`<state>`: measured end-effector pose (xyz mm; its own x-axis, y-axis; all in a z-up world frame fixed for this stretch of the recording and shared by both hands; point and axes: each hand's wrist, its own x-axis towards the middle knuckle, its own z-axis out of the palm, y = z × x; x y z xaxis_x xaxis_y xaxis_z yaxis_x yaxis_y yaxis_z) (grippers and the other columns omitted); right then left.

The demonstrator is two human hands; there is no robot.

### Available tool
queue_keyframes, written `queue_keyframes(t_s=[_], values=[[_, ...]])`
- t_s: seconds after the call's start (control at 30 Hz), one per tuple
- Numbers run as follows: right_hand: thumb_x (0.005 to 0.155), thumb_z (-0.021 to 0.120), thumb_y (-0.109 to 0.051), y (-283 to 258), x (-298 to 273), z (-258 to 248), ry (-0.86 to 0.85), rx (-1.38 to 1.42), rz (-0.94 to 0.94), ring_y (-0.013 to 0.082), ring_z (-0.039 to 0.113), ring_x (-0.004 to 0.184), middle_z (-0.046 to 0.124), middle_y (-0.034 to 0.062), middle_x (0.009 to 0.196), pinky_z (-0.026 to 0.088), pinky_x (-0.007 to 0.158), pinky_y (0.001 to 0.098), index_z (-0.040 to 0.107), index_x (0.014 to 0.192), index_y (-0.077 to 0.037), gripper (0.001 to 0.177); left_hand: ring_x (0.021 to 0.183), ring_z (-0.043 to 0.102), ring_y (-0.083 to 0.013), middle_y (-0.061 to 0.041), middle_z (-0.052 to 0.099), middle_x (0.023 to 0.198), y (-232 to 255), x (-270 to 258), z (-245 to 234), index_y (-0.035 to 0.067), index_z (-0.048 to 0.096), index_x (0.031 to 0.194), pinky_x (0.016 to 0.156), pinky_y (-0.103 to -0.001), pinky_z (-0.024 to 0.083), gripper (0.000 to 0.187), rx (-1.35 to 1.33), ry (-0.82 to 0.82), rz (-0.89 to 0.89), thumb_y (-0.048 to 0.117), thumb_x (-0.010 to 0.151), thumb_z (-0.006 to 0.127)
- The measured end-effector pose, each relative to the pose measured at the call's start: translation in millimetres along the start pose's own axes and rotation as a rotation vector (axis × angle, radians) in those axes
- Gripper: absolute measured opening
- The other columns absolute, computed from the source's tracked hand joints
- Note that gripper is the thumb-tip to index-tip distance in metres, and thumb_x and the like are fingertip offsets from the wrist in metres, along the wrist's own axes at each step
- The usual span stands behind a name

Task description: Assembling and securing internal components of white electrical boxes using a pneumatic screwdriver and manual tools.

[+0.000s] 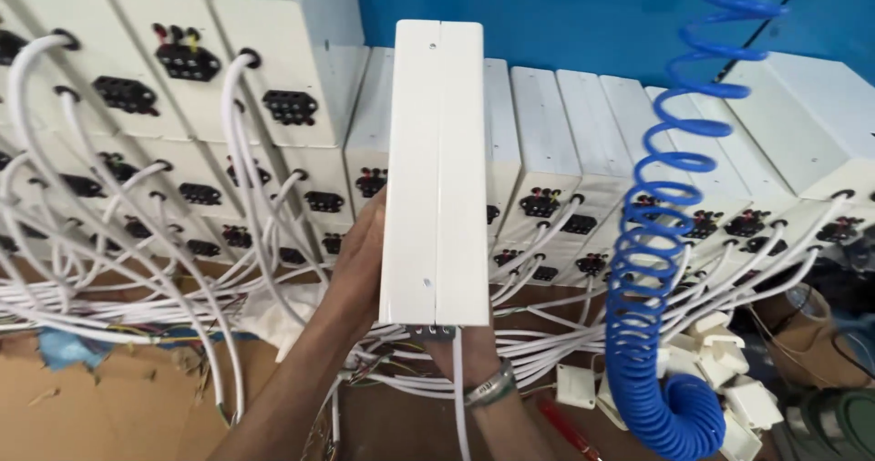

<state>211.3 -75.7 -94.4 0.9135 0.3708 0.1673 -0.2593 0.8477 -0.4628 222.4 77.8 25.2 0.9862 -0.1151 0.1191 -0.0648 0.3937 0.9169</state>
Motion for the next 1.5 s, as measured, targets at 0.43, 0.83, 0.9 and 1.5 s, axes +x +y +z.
queue_keyframes(t_s=[0.43, 0.83, 0.9, 1.5], values=[[0.099, 0.046, -0.060, -2.5, 24.5, 20.5, 0.229, -0.071, 0.081, 0.0171, 0.070, 0.106, 0.069, 0.0045, 0.121, 0.060, 0.086, 0.0367, 0.056, 0.138, -0.011, 0.064, 0.130, 0.054, -0.0249, -0.014, 0.056, 0.141, -13.0, 7.5, -4.6, 0.007, 0.048, 0.149, 0.103, -0.040, 0.049, 0.069, 0.151, 0.176, -0.038, 0.056, 0.100, 0.039], [0.093, 0.058, -0.060, -19.3, 13.5, 16.2, -0.022, 0.153, 0.128, 0.0377, 0.068, 0.107, 0.064, 0.0233, 0.128, 0.055, 0.065, 0.0321, 0.051, 0.141, -0.001, 0.076, 0.119, 0.064, -0.0289, -0.015, 0.070, 0.129, -215.3, 8.8, -60.5, 0.001, 0.059, 0.138, 0.104, -0.040, 0.054, 0.078, 0.396, -0.056, -0.157, 0.020, 0.066, 0.082], [0.092, 0.060, -0.060, -24.2, 15.9, 20.7, -0.029, 0.124, 0.133, 0.0374, 0.066, 0.107, 0.063, 0.0245, 0.131, 0.054, 0.065, 0.0311, 0.049, 0.144, -0.002, 0.079, 0.121, 0.062, -0.0255, -0.012, 0.067, 0.131, -199.8, 8.6, -42.5, 0.004, 0.055, 0.140, 0.106, -0.040, 0.052, 0.078, 0.245, -0.042, -0.227, 0.023, 0.069, 0.080], [0.093, 0.055, -0.061, 4.6, 29.6, 3.8, 0.319, -0.033, 0.023, 0.0190, 0.067, 0.100, 0.069, 0.0036, 0.117, 0.058, 0.075, 0.0341, 0.060, 0.131, -0.015, 0.060, 0.145, 0.048, -0.0346, -0.023, 0.047, 0.156, -16.9, -22.0, -9.6, -0.001, 0.037, 0.155, 0.116, -0.042, 0.043, 0.065, 0.575, 0.044, 0.376, 0.031, 0.102, 0.058]])
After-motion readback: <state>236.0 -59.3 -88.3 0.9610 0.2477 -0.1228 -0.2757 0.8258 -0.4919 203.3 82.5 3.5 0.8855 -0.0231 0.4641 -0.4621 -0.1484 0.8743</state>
